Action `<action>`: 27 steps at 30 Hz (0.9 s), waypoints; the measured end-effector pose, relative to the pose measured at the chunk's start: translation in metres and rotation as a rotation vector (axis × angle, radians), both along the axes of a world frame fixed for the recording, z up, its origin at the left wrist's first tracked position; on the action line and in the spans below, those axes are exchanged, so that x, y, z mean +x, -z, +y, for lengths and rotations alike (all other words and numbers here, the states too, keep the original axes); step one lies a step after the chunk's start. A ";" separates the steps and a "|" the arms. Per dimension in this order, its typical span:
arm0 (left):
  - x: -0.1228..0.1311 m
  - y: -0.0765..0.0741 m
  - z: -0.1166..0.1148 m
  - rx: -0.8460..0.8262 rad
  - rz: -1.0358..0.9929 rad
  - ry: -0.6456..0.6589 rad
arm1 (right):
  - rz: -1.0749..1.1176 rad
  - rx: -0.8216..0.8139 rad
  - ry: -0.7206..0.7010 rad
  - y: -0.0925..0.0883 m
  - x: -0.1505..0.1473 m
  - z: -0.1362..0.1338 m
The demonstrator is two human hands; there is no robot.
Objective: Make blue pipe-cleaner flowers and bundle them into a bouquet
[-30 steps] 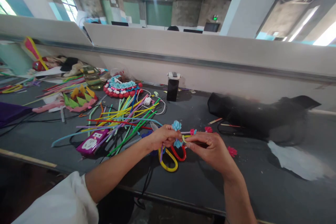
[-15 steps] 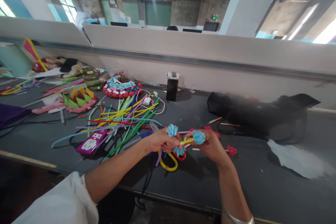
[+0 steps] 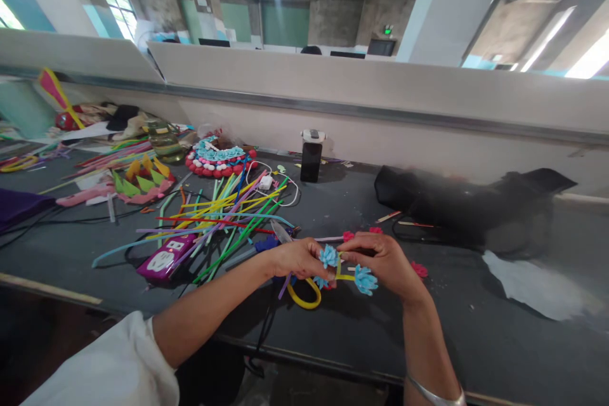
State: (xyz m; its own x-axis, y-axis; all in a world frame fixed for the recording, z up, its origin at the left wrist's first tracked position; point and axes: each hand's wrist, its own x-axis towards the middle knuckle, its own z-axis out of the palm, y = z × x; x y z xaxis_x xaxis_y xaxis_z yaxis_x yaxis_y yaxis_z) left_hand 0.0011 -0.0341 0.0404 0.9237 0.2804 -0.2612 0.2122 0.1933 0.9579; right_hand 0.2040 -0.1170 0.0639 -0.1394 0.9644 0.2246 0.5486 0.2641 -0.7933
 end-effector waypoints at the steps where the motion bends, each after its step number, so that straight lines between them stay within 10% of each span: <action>1: 0.000 0.000 0.000 0.026 -0.004 -0.005 | -0.002 0.006 -0.009 -0.001 -0.001 0.000; 27: 0.003 0.013 0.001 0.148 -0.012 -0.120 | -0.040 -0.019 -0.069 -0.002 -0.010 0.005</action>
State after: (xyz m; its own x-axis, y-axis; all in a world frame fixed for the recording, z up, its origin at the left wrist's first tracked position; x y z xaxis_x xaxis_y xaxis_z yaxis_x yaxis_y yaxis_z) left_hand 0.0045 -0.0328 0.0278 0.8843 0.4231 -0.1977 0.1843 0.0728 0.9802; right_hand 0.1938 -0.1122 0.0657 -0.2142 0.9563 0.1993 0.5607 0.2874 -0.7765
